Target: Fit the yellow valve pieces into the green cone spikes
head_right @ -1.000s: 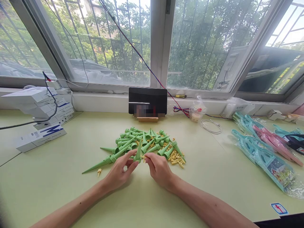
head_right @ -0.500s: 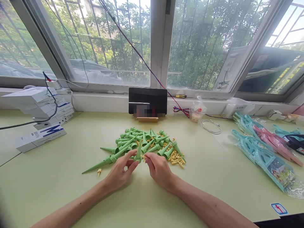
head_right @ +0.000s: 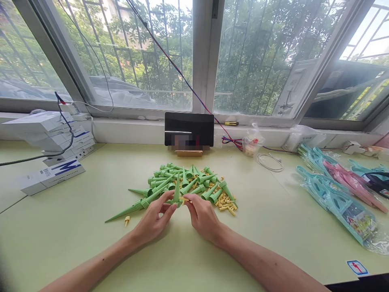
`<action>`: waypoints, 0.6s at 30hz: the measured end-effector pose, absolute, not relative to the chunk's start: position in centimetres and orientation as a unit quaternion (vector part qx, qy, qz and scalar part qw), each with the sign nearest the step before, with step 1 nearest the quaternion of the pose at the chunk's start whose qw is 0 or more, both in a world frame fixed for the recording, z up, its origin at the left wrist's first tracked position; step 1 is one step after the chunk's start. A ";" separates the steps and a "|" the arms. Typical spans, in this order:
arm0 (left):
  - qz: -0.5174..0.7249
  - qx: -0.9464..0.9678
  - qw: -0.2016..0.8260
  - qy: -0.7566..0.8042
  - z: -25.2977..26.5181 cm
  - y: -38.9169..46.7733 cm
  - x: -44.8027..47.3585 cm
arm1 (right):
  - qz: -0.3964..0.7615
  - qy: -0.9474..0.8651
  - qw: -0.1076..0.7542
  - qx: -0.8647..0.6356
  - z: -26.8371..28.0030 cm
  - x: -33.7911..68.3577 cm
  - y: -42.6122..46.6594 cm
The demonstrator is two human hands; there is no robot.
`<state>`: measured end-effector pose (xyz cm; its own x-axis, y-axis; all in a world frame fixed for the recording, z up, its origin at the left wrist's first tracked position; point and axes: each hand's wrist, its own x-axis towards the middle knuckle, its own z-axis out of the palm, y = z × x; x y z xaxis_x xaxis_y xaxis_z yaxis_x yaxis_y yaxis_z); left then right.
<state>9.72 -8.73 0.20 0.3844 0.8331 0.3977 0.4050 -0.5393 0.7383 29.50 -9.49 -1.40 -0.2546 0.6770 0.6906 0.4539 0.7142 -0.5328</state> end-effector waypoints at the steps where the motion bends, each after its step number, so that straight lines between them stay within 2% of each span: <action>1: 0.390 0.787 0.271 0.394 0.1 -8.7 9.7 | 0.113 -0.784 0.494 -0.359 -1.4 29.5 -9.5; 18: 0.356 0.807 0.250 0.398 -0.2 -8.6 9.4 | 0.147 -0.786 0.490 -0.347 -1.8 29.6 -9.2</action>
<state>9.39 -8.56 -0.24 0.4294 0.8216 0.3748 0.4654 -0.5570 0.6878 29.64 -9.22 -1.84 -0.2774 0.6898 0.6687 0.4022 0.7155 -0.5712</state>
